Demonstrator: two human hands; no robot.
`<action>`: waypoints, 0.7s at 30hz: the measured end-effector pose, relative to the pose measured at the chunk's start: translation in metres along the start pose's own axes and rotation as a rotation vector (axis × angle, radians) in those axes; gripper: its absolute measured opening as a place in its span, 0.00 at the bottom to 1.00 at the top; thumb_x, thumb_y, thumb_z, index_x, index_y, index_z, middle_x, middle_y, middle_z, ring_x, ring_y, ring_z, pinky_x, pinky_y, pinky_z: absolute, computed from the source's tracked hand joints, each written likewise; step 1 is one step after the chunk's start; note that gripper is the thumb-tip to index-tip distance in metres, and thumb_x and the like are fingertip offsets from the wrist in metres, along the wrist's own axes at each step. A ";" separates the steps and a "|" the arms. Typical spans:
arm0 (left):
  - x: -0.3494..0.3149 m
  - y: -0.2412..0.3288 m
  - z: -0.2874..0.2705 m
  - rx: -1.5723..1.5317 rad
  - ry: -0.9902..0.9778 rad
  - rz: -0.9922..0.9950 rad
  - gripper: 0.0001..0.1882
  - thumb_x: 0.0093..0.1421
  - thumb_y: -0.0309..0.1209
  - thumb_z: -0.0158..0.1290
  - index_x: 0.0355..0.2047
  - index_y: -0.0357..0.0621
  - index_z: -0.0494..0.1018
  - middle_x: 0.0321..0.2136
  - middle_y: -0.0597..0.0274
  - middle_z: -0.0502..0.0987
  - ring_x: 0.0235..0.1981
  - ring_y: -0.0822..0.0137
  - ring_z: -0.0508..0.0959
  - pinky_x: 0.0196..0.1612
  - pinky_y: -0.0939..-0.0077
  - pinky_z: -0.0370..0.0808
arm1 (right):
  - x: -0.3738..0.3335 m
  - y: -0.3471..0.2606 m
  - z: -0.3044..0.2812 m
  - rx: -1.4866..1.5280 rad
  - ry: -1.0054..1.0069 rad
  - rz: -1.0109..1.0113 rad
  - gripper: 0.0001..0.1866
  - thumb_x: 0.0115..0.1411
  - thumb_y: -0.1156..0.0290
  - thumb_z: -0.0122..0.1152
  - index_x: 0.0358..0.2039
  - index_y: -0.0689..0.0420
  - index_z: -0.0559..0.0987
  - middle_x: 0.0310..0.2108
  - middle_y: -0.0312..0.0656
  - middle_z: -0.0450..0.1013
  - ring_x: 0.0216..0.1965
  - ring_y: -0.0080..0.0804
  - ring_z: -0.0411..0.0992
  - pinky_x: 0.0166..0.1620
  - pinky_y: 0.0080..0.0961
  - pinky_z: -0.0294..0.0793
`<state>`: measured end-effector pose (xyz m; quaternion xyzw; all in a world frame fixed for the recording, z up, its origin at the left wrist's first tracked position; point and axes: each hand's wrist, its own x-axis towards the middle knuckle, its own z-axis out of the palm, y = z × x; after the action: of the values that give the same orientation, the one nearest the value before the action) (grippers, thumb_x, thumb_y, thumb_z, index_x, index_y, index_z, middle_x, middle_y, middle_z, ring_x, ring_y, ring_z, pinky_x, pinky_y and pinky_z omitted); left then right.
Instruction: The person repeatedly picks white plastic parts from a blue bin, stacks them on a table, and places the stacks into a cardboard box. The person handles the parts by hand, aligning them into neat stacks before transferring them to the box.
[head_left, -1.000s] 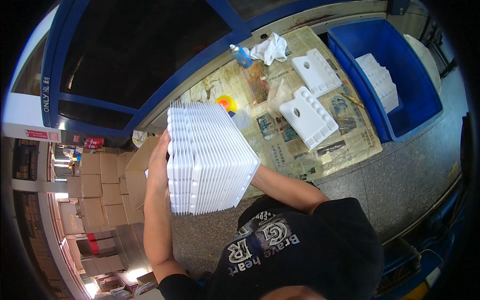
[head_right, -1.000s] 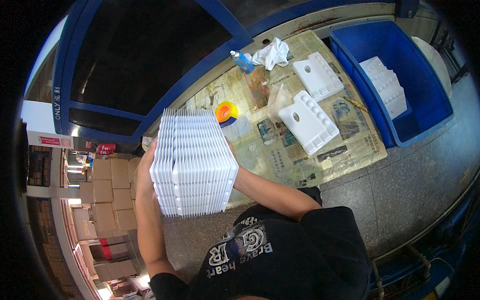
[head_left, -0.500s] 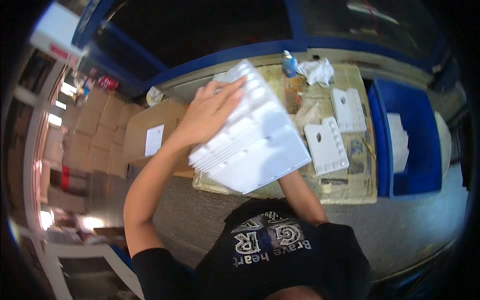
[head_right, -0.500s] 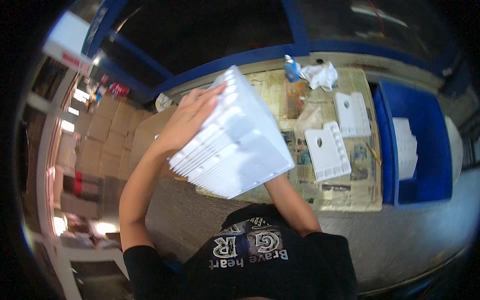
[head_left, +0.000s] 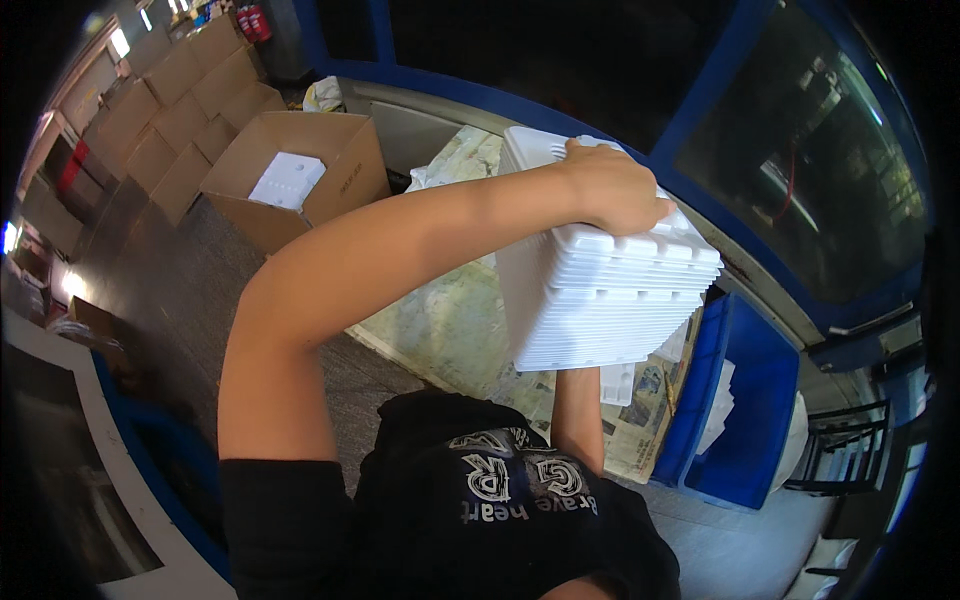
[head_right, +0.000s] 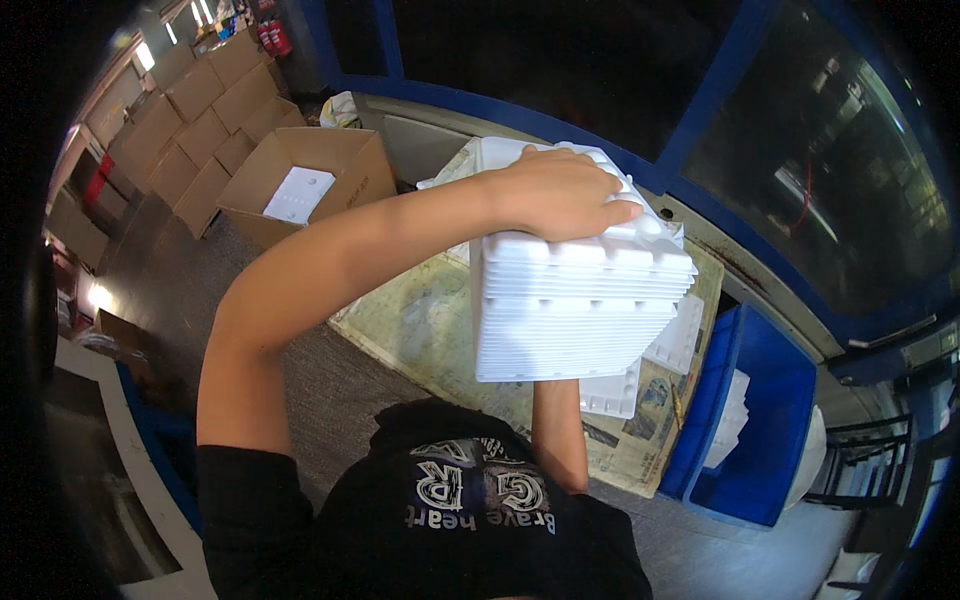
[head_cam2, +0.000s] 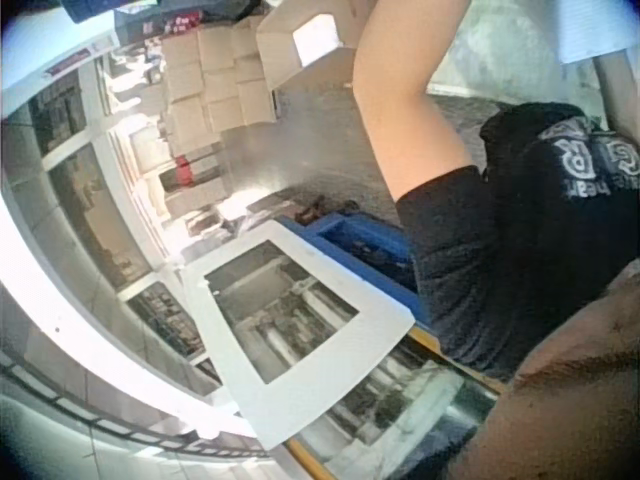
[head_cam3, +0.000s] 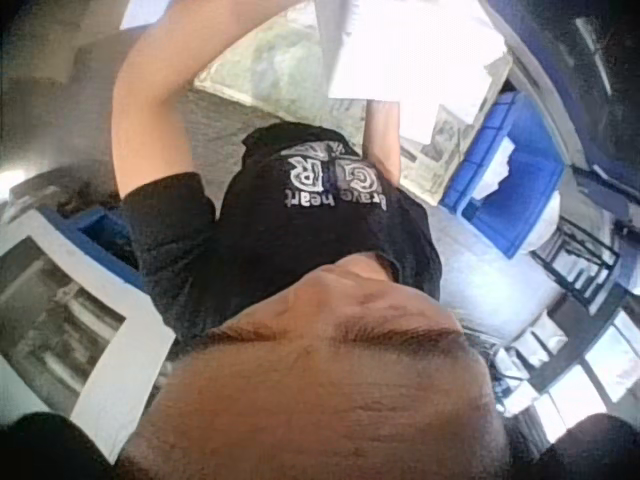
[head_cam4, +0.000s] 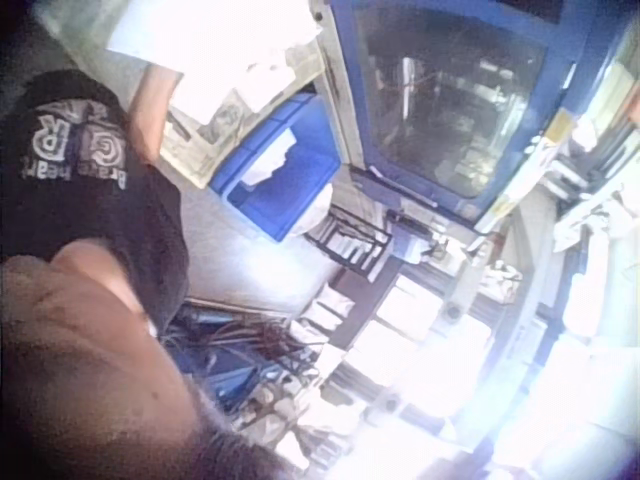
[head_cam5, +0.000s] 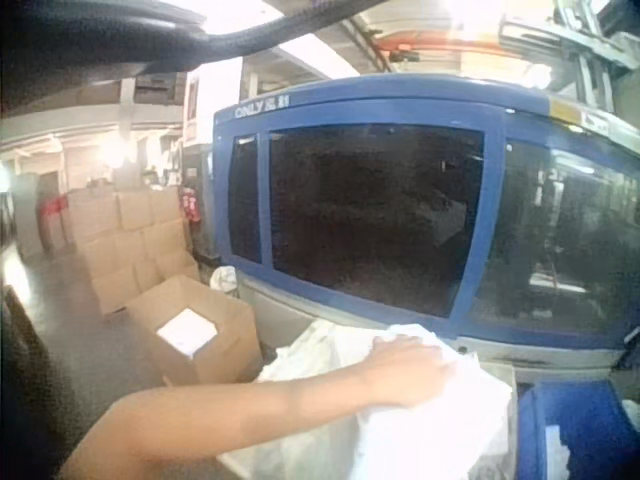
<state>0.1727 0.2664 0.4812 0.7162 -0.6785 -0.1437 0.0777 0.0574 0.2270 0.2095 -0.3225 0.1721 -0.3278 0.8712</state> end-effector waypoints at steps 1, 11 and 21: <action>-0.001 -0.002 0.000 -0.030 0.043 0.032 0.31 0.63 0.54 0.36 0.45 0.41 0.77 0.44 0.46 0.77 0.47 0.49 0.74 0.51 0.43 0.63 | 0.002 0.000 0.000 -0.009 0.000 -0.002 0.29 0.67 0.52 0.35 0.59 0.61 0.64 0.55 0.46 0.66 0.55 0.36 0.65 0.58 0.30 0.62; -0.040 -0.071 0.059 -0.229 0.047 -0.113 0.50 0.59 0.67 0.30 0.64 0.33 0.47 0.63 0.32 0.49 0.65 0.43 0.52 0.62 0.51 0.54 | 0.005 0.005 -0.010 -0.112 0.054 -0.063 0.31 0.67 0.50 0.34 0.60 0.61 0.63 0.56 0.47 0.65 0.57 0.37 0.63 0.60 0.31 0.60; -0.101 -0.211 0.343 -1.937 0.233 -0.445 0.34 0.66 0.46 0.39 0.64 0.38 0.47 0.56 0.53 0.64 0.54 0.59 0.68 0.55 0.65 0.67 | -0.010 0.102 -0.033 -0.927 0.338 0.075 0.34 0.67 0.48 0.35 0.64 0.61 0.57 0.62 0.48 0.59 0.60 0.33 0.61 0.61 0.25 0.56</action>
<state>0.2626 0.4094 0.1022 0.4643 -0.1077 -0.5749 0.6650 0.0804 0.2778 0.1179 -0.6119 0.4503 -0.2328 0.6071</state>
